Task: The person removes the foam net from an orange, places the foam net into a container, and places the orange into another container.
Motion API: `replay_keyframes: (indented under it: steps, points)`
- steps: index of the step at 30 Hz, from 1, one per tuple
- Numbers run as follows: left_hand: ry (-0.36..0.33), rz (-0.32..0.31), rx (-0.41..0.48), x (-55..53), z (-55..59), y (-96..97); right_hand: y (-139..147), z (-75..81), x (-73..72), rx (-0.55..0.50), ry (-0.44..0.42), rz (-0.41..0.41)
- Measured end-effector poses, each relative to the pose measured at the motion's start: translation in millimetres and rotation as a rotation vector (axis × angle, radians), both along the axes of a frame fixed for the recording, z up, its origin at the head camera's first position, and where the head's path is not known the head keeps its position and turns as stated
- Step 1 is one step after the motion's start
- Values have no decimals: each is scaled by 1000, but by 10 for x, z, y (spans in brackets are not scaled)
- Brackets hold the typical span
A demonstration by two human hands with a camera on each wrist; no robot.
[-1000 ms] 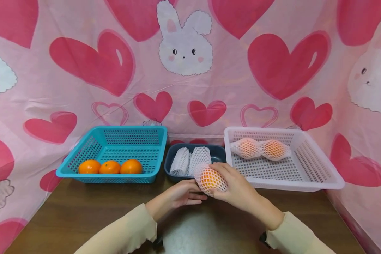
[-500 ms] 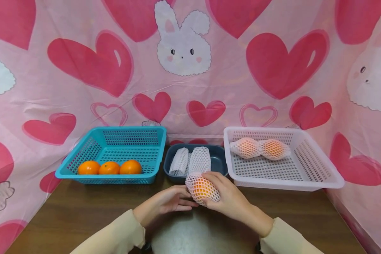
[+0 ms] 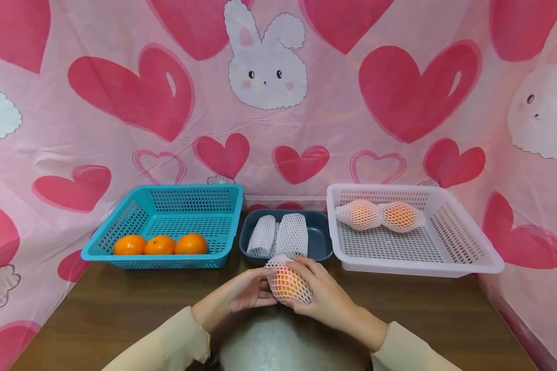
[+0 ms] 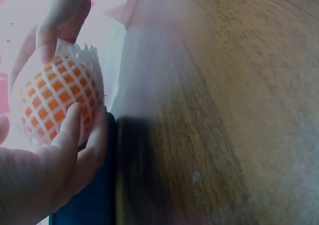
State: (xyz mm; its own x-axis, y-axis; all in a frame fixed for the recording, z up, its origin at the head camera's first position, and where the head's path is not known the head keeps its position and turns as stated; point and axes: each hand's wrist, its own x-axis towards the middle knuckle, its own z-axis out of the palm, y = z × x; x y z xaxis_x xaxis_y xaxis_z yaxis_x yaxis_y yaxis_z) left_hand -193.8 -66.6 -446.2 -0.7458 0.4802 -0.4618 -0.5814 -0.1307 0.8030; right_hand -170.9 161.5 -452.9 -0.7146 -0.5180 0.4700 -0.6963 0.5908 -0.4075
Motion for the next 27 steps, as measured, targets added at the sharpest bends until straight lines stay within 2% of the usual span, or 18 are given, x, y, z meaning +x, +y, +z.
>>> replay_keyframes:
  steps: [8,12,17,19,22,24,27]
  points:
    - [71,7,-117,23,-29,-8,-48,-40,70,-14,6,39]
    - [97,10,-154,26,-17,-34,-50,-51,80,-37,-27,59]
    - [118,1,-186,23,-34,-77,-42,-81,74,-64,-47,129]
    - [123,-4,-195,13,-43,-92,-38,-94,62,-112,-90,173]
    - [132,-10,-206,-4,-39,-111,-26,-99,40,-202,-199,210]
    - [138,-9,-216,-15,-33,-120,-20,-96,22,-268,-278,215]
    - [153,-9,-232,-27,-34,-128,-14,-96,-5,-314,-350,194]
